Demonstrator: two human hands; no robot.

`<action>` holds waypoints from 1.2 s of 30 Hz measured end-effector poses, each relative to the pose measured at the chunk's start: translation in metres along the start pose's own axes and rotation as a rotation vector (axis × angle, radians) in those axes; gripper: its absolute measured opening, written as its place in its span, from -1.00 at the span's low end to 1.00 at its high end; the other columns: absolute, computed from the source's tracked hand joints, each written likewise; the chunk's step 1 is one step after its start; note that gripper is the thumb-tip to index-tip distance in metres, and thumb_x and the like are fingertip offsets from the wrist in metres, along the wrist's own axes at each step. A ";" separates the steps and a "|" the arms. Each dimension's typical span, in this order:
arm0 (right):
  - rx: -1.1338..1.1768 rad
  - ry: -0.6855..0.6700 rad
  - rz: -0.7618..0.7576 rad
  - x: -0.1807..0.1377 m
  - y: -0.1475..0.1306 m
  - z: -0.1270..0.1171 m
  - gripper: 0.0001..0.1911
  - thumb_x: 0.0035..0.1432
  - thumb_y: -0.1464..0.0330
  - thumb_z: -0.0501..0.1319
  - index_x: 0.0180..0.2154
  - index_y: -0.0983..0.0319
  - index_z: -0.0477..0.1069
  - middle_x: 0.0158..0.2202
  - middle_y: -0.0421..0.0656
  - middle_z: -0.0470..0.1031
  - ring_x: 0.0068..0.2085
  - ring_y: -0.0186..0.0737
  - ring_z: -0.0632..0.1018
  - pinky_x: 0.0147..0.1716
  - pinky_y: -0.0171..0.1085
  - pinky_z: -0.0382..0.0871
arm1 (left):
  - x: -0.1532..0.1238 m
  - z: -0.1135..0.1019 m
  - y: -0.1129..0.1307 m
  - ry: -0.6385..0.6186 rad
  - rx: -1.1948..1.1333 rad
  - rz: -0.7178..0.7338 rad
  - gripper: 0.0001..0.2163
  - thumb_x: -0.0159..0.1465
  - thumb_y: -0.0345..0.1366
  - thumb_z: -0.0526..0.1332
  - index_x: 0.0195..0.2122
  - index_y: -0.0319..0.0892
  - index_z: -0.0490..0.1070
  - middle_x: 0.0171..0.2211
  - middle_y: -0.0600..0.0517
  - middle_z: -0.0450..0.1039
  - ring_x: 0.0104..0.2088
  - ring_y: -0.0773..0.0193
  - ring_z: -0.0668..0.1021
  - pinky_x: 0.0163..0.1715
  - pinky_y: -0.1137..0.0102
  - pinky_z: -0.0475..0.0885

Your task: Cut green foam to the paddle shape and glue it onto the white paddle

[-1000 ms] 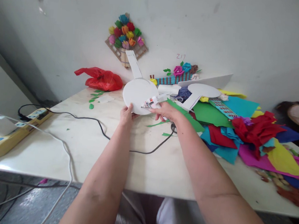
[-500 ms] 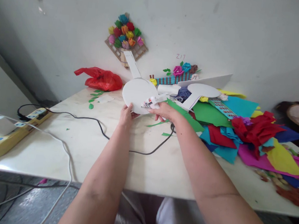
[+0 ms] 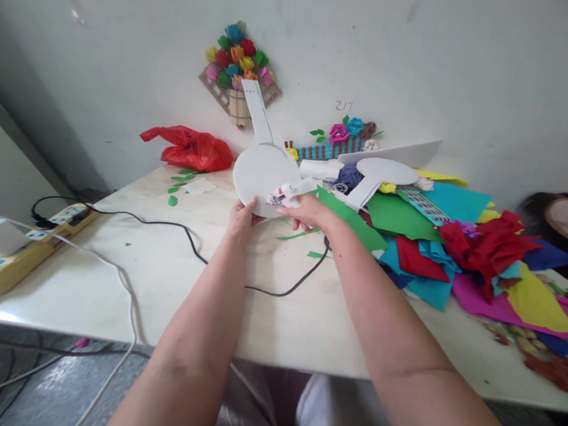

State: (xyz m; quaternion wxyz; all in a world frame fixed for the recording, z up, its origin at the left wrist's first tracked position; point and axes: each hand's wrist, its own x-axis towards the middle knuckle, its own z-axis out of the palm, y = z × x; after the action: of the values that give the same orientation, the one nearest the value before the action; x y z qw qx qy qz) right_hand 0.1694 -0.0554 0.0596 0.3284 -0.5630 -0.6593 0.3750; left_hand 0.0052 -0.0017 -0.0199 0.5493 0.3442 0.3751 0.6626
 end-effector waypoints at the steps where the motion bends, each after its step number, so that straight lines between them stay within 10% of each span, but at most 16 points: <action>1: -0.061 -0.007 0.005 -0.001 -0.001 0.000 -0.73 -0.11 0.28 0.42 -0.38 0.32 0.50 -0.83 -0.28 0.30 -0.83 -0.45 0.21 -0.82 -0.46 0.01 | 0.000 0.000 0.000 -0.002 -0.003 0.001 -0.77 0.12 -0.30 0.28 -0.20 -0.21 0.39 -0.44 0.02 0.50 -0.52 0.33 0.53 -0.42 0.36 0.51; 36: -0.369 -0.100 0.042 -0.004 -0.006 -0.002 -0.63 0.12 0.18 0.23 -0.16 0.34 0.45 -0.71 -0.22 0.39 -0.75 -0.42 0.29 -0.70 -0.43 0.20 | 0.002 0.000 -0.002 0.014 0.055 0.006 -0.71 0.06 -0.26 0.32 -0.19 -0.22 0.39 -0.44 0.01 0.49 -0.54 0.32 0.51 -0.47 0.37 0.49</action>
State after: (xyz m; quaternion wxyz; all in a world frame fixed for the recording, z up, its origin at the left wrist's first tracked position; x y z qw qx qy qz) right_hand 0.1686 -0.0597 0.0663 0.1784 -0.6079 -0.7204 0.2821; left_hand 0.0055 0.0006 -0.0217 0.5348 0.3557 0.3961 0.6561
